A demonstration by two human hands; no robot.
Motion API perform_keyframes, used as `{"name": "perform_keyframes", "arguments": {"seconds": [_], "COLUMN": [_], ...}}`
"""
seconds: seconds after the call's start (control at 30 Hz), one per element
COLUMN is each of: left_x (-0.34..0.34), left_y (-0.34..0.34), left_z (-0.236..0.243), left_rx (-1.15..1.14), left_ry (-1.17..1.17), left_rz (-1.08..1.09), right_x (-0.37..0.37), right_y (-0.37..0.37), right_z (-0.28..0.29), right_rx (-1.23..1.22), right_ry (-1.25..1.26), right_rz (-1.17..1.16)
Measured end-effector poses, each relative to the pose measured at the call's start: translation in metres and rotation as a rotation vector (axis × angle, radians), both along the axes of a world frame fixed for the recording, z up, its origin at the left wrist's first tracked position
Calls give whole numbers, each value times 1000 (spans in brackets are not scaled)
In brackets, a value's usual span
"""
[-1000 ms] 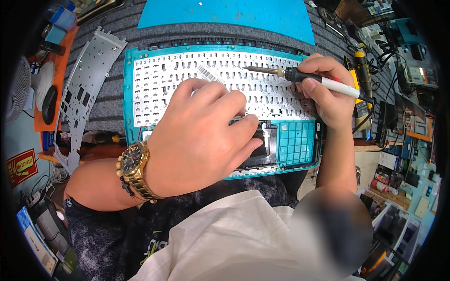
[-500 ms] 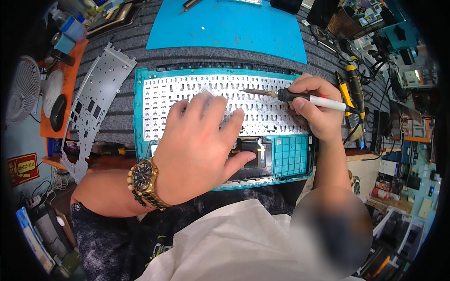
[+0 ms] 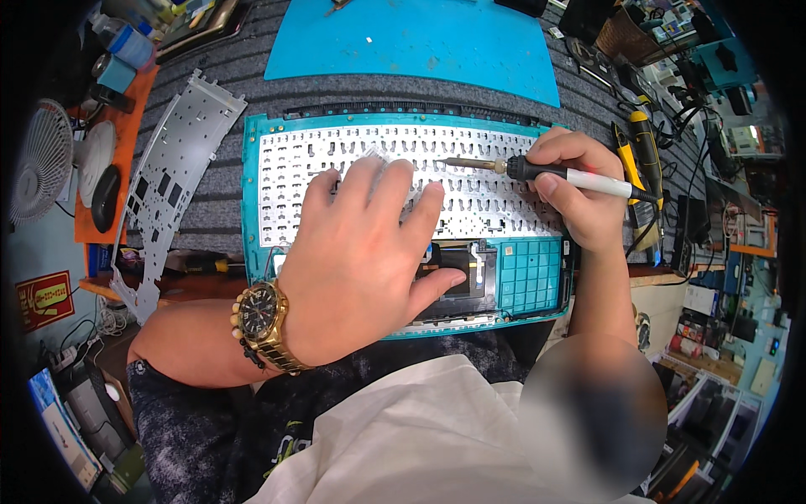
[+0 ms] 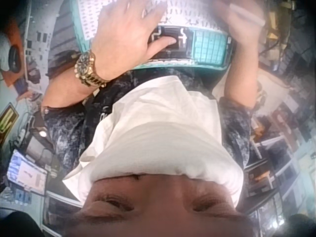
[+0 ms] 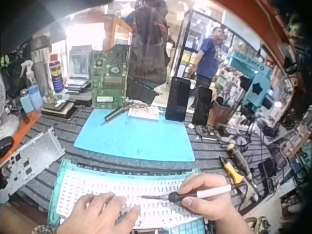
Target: The person uses a soldering iron to melt plastic points on a laptop keyboard assembly. They apply the heated tip to various spots on the silver backing of the keyboard while holding the assembly by hand.
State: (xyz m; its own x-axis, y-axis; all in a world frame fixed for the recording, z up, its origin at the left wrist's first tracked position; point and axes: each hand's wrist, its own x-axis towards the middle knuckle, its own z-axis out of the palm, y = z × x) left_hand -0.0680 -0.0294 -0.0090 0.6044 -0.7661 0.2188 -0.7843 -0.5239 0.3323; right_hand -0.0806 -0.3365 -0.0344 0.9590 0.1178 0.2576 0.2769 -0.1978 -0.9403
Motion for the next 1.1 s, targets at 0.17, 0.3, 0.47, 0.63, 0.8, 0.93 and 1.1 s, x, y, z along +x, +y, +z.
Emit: {"name": "perform_keyframes", "arguments": {"seconds": [0.17,0.3,0.47,0.63,0.8,0.93,1.1], "left_x": [0,2,2,2,1,1,1], "left_y": [0,1,1,1,1,2,1], "left_z": [-1,-3,-2,-2,-4,-4,-2], "left_rx": [-16,-14,-8,3,-10,-2,25], "left_ry": [16,16,16,31,14,19,38], "left_rz": [1,-6,-6,-3,-8,-11,-7], "right_x": [-1,0,2,2,3,2,3], "right_y": [1,2,0,0,-1,0,1], "right_z": [0,-1,-2,-2,-3,-2,-1], "right_rx": [-17,-41,-64,-56,-61,-61,-63], "right_ry": [10,-18,-55,-46,-58,-57,-49], "right_rz": [14,31,57,67,69,72,77]}}
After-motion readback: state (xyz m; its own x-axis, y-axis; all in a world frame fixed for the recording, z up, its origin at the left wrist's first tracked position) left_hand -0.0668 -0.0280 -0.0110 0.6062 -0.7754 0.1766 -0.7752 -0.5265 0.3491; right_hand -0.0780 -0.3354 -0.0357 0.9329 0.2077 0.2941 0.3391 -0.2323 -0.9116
